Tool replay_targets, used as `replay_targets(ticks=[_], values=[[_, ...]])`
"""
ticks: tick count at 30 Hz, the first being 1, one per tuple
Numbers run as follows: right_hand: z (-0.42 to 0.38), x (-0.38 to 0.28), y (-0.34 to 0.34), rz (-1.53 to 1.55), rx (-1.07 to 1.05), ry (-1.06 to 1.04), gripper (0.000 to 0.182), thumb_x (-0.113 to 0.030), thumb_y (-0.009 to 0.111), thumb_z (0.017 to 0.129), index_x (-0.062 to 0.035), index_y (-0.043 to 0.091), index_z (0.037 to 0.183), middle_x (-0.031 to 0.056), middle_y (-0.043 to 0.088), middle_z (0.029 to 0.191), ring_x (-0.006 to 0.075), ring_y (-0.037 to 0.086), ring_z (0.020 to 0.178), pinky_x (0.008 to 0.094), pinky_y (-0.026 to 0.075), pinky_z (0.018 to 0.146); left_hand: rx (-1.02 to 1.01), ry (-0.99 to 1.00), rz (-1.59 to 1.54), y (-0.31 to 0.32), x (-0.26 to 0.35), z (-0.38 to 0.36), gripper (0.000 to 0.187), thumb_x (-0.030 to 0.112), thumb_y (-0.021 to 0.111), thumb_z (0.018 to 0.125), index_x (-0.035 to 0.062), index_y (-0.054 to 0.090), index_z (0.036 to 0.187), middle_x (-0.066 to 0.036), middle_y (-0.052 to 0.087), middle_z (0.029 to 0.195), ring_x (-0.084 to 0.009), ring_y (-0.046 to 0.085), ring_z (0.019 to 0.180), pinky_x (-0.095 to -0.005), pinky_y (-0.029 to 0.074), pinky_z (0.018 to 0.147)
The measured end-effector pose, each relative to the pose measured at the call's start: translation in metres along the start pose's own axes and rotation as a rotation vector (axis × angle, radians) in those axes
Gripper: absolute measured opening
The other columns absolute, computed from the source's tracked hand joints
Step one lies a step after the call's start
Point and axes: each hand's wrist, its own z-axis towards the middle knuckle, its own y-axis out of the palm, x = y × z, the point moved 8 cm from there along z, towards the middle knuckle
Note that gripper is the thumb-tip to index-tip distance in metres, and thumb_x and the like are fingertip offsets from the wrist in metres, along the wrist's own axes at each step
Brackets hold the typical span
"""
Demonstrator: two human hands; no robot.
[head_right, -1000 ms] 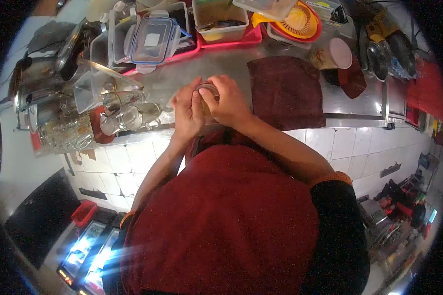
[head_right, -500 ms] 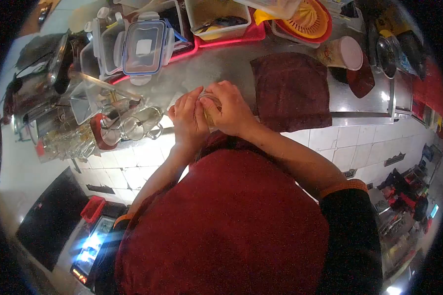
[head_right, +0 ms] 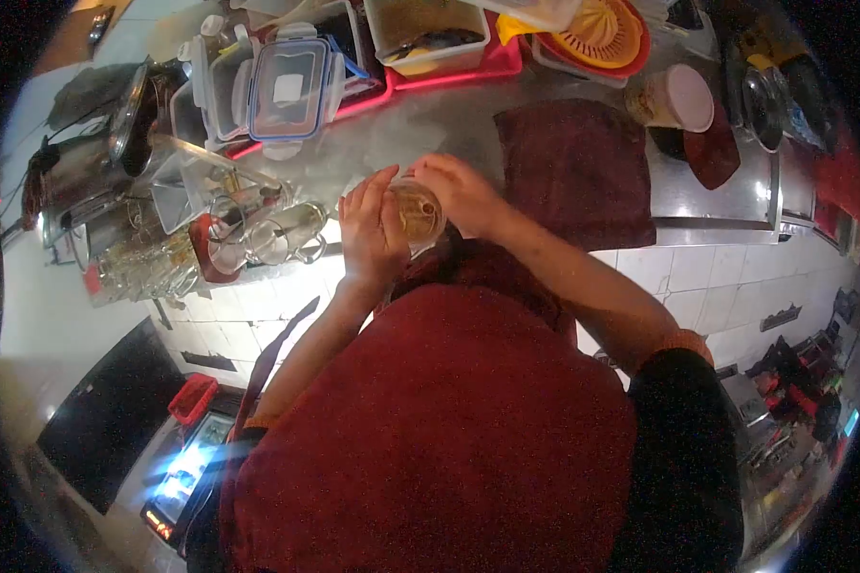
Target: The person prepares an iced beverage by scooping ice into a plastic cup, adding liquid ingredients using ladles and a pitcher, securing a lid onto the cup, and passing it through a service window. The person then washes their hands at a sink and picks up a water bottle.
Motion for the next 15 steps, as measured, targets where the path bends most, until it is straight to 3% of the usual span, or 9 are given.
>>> replay_targets(ticks=[1,2,4,10,14,15], values=[[-0.001,0.003,0.001,0.084,-0.057,0.091,0.026,-0.022,0.049,0.1,0.0012,0.061,0.099,0.0059,0.058,0.094,0.0096,0.055,0.086,0.0263,0.047,0.077,0.003,0.001,0.005,0.0,0.001,0.001,0.034,0.018,0.046,0.095,0.0082,0.058,0.124,-0.013,0.06,0.122,-0.0366,0.053,0.115,-0.0641,0.03,0.102],[-0.003,0.0,0.0,0.082,-0.059,0.09,0.026,-0.022,0.049,0.1,0.0012,0.061,0.099,0.0059,0.058,0.094,0.0096,0.055,0.086,0.0263,0.047,0.077,0.006,0.001,0.005,-0.001,0.002,0.0,0.034,0.018,0.046,0.095,0.0082,0.058,0.124,-0.013,0.06,0.122,-0.0366,0.053,0.115,-0.0641,0.03,0.102],[-0.002,-0.015,-0.002,-0.126,-0.056,-0.045,0.026,-0.022,0.051,0.1,0.001,0.063,0.1,0.005,0.058,0.094,0.0096,0.056,0.084,0.0257,0.047,0.075,0.03,0.033,0.033,-0.003,0.005,0.001,0.034,0.018,0.041,0.097,0.0069,0.059,0.124,-0.016,0.062,0.117,-0.0369,0.055,0.11,-0.0511,0.036,0.099],[-0.003,-0.019,-0.009,-0.383,-0.09,-0.183,0.026,-0.023,0.055,0.099,0.0008,0.065,0.105,0.0073,0.058,0.091,0.0125,0.058,0.083,0.0274,0.048,0.074,0.031,0.035,0.021,-0.002,0.005,0.001,0.034,0.018,0.04,0.097,0.0065,0.058,0.124,-0.017,0.061,0.118,-0.0373,0.055,0.111,-0.0524,0.035,0.1],[-0.001,-0.022,-0.01,-0.383,-0.063,-0.216,0.027,-0.024,0.057,0.097,0.0009,0.067,0.102,0.0085,0.059,0.09,0.0137,0.059,0.081,0.0289,0.049,0.072,0.041,0.052,0.025,-0.002,0.006,0.001,0.034,0.018,0.04,0.097,0.0059,0.058,0.124,-0.017,0.061,0.119,-0.0375,0.055,0.111,-0.0518,0.035,0.1],[-0.001,-0.021,-0.01,-0.389,-0.06,-0.199,0.027,-0.024,0.058,0.097,0.0008,0.067,0.101,0.0086,0.059,0.089,0.0143,0.06,0.08,0.0295,0.049,0.072,0.024,0.033,-0.003,-0.001,0.003,0.0,0.034,0.018,0.042,0.097,0.0076,0.058,0.125,-0.015,0.06,0.121,-0.037,0.054,0.113,-0.0579,0.032,0.101]])
